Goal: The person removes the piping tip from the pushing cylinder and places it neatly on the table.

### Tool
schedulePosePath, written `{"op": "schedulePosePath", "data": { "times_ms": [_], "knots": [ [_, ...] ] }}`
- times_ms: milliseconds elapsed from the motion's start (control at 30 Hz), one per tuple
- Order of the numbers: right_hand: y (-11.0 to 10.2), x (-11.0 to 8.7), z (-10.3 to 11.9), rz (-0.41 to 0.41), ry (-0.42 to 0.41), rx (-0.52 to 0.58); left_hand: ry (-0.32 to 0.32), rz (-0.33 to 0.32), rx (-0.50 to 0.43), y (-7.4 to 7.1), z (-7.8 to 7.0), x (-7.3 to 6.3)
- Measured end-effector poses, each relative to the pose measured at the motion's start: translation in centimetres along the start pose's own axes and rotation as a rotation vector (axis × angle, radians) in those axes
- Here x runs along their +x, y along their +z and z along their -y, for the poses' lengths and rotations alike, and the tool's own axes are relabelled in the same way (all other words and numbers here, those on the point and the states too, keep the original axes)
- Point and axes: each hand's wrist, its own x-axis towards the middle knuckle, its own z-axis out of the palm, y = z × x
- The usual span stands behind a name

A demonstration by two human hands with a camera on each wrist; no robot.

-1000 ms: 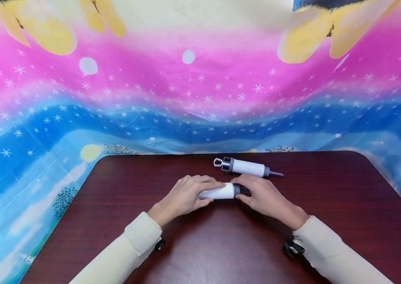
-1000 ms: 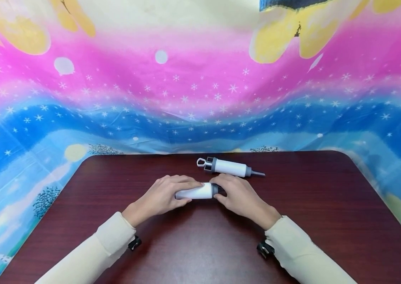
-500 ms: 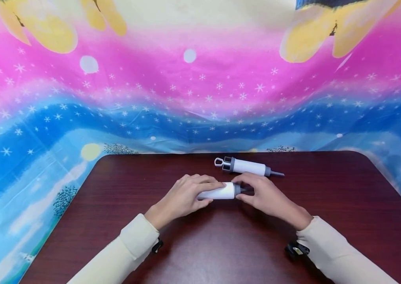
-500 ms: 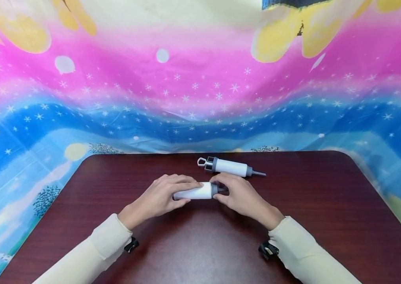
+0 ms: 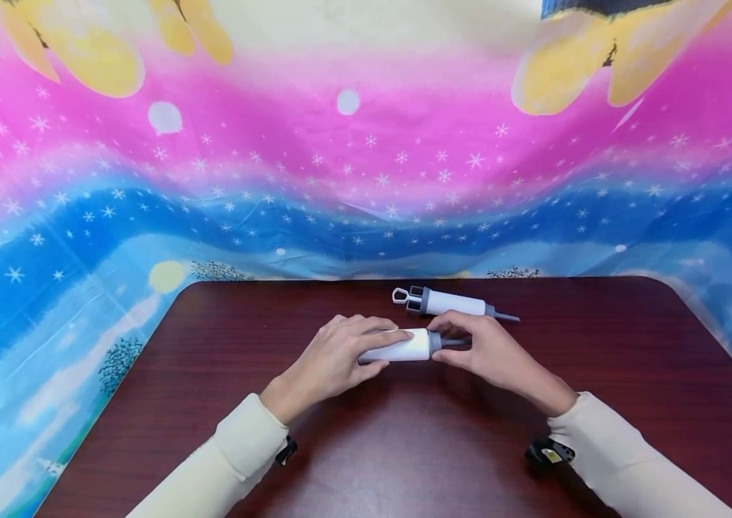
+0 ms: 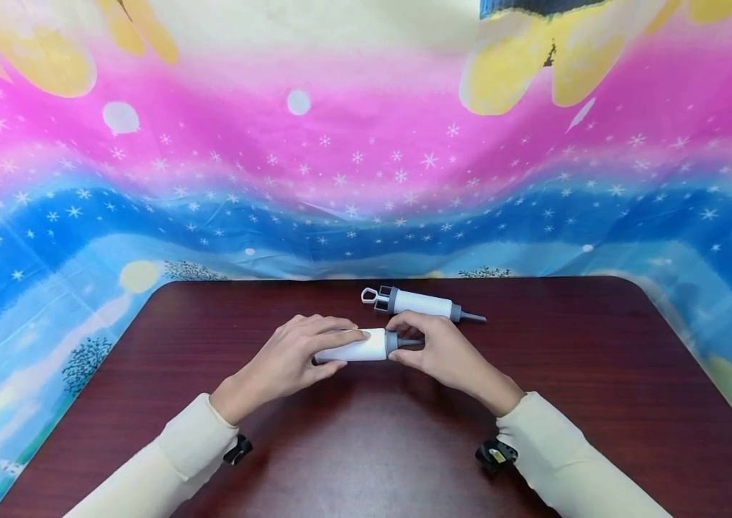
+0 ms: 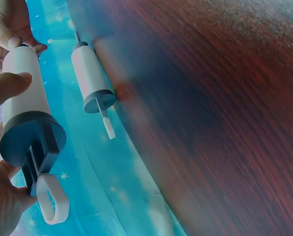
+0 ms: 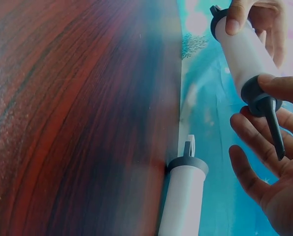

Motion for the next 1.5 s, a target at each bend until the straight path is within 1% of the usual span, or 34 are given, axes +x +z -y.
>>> {"op": "schedulePosePath", "data": {
  "times_ms": [267,400,600,867,967,1200,1367,1500],
  "knots": [
    [-0.1,-0.1,-0.1,0.004,0.022,0.048,0.044,-0.033,0.066,-0.1,-0.1,0.1],
    [-0.2,-0.1,-0.2,0.003,0.029,0.073,0.048,-0.043,0.089,-0.2,-0.3,0.1],
    [-0.3,-0.1,-0.1,0.011,0.038,0.094,0.065,-0.049,0.134,-0.5,-0.5,0.1],
    [-0.4,-0.1,0.1,0.006,0.018,0.107,0.072,-0.040,0.150,-0.8,-0.4,0.2],
    [-0.4,-0.1,0.1,0.004,0.008,0.113,0.067,-0.029,0.139,-1.0,-0.5,0.3],
    [-0.4,-0.2,0.2,-0.014,-0.001,0.124,0.032,0.007,0.064,-1.8,-0.7,0.5],
    [-0.4,-0.3,0.3,-0.022,-0.010,0.109,0.011,0.040,0.033,-2.2,-0.8,0.6],
    [-0.3,-0.3,0.4,-0.033,-0.034,0.089,-0.022,0.067,-0.014,-2.4,-0.9,0.6]
  ]
}}
